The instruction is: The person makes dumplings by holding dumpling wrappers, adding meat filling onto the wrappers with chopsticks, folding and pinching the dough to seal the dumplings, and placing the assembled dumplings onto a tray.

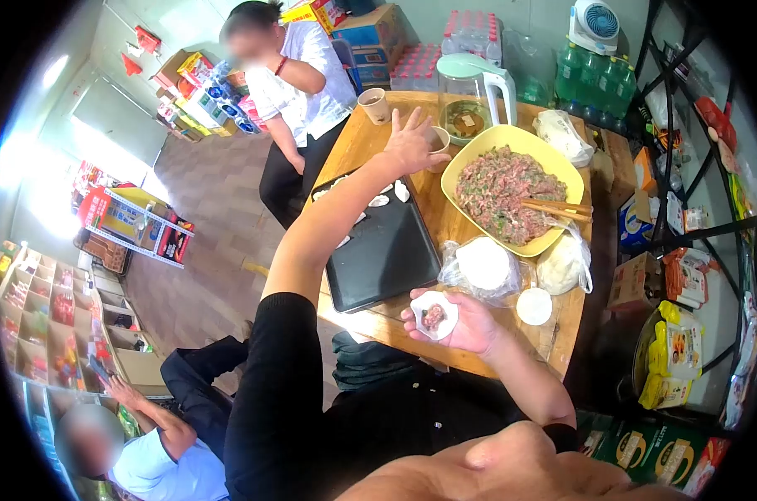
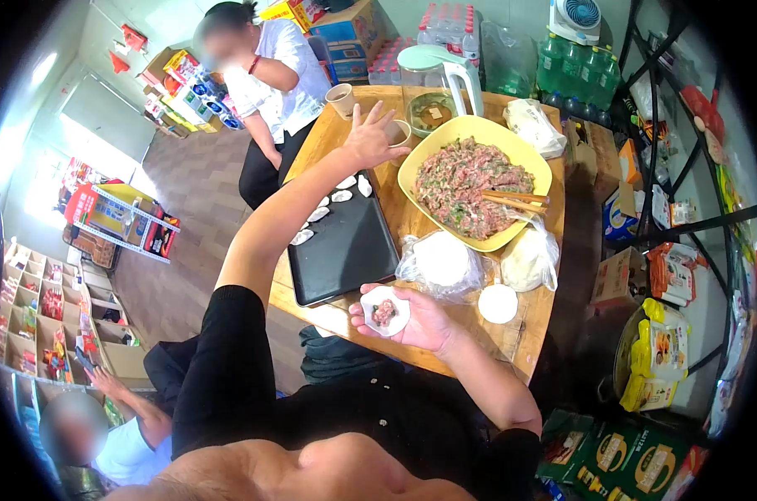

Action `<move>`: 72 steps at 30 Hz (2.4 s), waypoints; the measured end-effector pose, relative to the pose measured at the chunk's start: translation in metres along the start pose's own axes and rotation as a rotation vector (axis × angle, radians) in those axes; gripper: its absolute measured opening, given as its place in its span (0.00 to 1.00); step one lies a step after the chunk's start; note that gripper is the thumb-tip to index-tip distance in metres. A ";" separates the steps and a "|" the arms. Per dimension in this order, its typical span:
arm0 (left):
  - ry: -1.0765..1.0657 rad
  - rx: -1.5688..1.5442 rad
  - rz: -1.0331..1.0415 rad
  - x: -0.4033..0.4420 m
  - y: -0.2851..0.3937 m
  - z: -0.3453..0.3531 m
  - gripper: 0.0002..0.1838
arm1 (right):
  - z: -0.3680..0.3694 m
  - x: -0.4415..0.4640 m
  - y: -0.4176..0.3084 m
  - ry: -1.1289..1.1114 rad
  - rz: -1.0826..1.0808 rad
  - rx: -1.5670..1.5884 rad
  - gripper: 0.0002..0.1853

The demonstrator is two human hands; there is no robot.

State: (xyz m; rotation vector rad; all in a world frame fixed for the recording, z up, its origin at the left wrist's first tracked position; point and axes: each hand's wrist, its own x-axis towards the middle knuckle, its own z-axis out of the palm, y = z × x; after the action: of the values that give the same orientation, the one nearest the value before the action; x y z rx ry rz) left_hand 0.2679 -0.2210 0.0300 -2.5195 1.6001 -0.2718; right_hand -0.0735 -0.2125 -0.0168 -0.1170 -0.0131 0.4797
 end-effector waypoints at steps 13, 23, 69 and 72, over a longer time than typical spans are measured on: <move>0.427 -0.599 0.150 -0.065 0.012 -0.045 0.21 | 0.010 0.003 -0.017 0.105 -0.240 0.298 0.33; 0.190 -0.686 0.427 -0.209 0.087 -0.073 0.31 | 0.009 0.006 -0.007 0.117 -0.225 0.123 0.39; 0.258 -0.376 0.300 -0.246 0.168 -0.049 0.36 | 0.015 0.000 -0.017 0.066 -0.327 0.008 0.45; 0.260 -0.378 0.324 -0.254 0.163 -0.047 0.33 | 0.016 0.000 -0.018 0.085 -0.348 -0.002 0.43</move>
State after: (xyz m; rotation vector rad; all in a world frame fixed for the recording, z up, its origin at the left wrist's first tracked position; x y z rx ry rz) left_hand 0.0077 -0.0612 0.0215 -2.4984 2.3239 -0.2891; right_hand -0.0654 -0.2266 0.0009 -0.1340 0.0485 0.1266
